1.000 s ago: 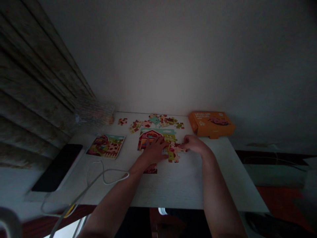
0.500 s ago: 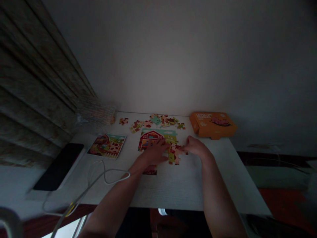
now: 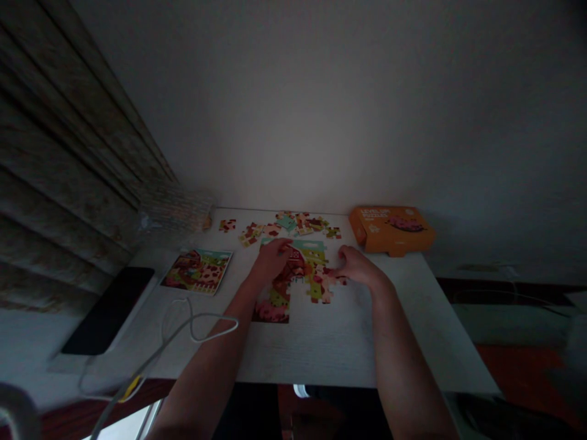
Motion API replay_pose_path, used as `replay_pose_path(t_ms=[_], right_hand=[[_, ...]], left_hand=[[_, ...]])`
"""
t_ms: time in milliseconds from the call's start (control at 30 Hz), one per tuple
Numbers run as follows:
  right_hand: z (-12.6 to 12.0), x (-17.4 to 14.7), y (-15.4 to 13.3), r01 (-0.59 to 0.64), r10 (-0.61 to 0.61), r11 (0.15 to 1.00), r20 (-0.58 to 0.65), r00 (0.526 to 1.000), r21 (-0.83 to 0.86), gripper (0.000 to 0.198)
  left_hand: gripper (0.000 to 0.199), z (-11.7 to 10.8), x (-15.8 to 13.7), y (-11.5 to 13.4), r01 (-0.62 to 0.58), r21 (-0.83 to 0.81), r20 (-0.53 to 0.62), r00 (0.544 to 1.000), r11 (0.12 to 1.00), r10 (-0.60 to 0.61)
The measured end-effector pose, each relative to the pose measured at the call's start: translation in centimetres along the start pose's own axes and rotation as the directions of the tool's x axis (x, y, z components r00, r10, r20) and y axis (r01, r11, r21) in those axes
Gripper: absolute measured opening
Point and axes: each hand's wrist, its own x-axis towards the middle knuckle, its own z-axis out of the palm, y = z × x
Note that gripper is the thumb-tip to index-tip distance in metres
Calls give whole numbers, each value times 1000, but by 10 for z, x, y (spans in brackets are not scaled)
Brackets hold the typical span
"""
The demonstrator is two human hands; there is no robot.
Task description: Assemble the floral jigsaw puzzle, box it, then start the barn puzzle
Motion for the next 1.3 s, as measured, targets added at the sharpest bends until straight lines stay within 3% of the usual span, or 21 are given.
replay_pose_path(t_ms=[67,133,467,700,867,1000,1100,1200,1300], right_hand=[[1,1,0,-2,2,1000,7,1000,-1,43],[2,2,0,1,-1,1000,7,1000,2,41],[4,5,1,69,-69,997,-32,997,17,38],[1,6,-6,39,-34,992,-46,998,119,26],[3,8,-3,47,-35,988,-87,996,146,28],[4,10,0,36,-18,986,-110,994,164,27],[3,11,2,38,-14,982,-125,992,187,26],[3,10,3,64,-34,975,-142,989,212,25],[2,10,4,55,-24,973,-137,990,224,25]], left_hand=[[32,1,8,-7,35,112,-174,985,993,-15],[36,1,13,-15,83,234,-225,974,969,-29],[52,-11,22,-33,303,544,-188,953,782,-238],[54,-12,30,-32,350,516,-214,936,782,-278],[49,-49,36,-59,412,474,-356,898,778,-258],[48,-76,31,-82,444,442,-373,881,780,-291],[47,-82,27,-89,449,431,-363,880,783,-305],[42,-84,26,-92,503,430,-432,844,749,-319],[35,-87,29,-97,505,428,-455,837,750,-304]])
